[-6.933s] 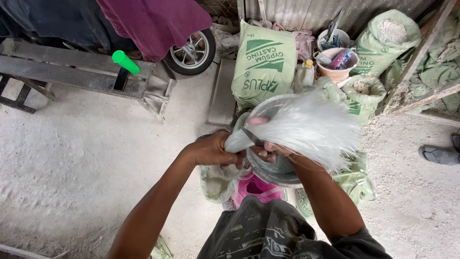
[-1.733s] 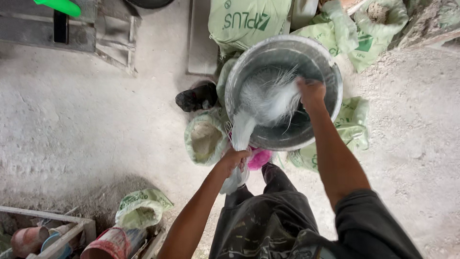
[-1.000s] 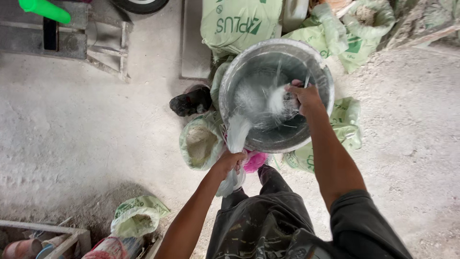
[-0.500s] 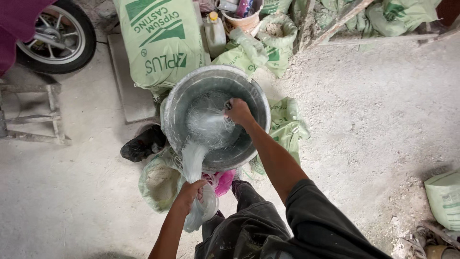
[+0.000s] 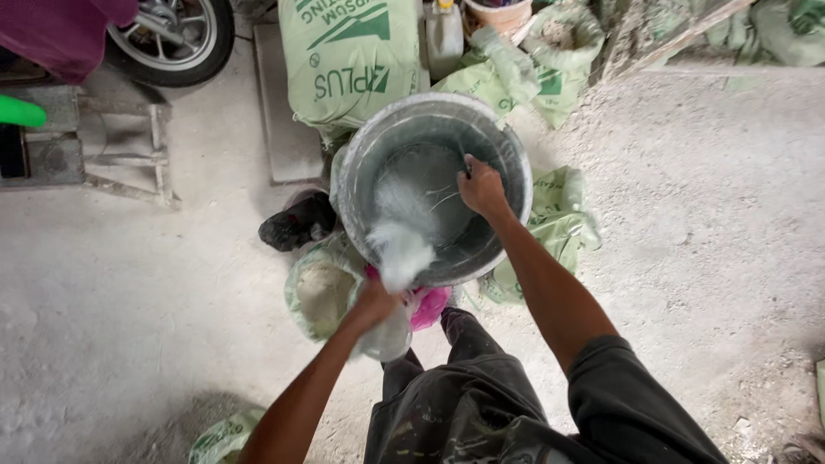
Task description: The person holds a bundle of long white fiber strands, dips and swishes them in a bucket of liquid, then uses scissors to trim the ends. They repeatedly gather, straighten, and cut sections of the fiber bundle over the bucket.
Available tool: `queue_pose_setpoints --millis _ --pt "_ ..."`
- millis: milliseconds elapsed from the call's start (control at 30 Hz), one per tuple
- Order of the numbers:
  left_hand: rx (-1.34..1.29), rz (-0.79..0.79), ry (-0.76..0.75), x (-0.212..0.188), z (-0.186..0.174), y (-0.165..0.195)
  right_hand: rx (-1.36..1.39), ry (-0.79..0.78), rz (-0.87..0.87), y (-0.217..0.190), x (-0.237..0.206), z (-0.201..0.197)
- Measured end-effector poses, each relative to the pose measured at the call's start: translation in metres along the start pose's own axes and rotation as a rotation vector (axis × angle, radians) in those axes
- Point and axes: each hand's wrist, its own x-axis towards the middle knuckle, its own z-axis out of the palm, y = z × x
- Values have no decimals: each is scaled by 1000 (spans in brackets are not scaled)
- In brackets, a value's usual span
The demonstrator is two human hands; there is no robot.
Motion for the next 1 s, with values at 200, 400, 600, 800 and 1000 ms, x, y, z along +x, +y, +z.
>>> queue_pose_setpoints --millis 200,400,600,800,1000 --pt "357 230 18 23 -44 32 389 -136 200 -5 -22 -13" --pt "523 27 -55 26 -59 59 294 80 -15 -4 -36 -19" --pt "507 180 136 24 -77 68 292 107 227 9 -41 -26" --pt "249 -201 -56 -18 -100 125 977 77 114 11 -84 -59" --pt "-69 12 -154 -61 -131 185 1938 -544 239 -39 -152 -80"
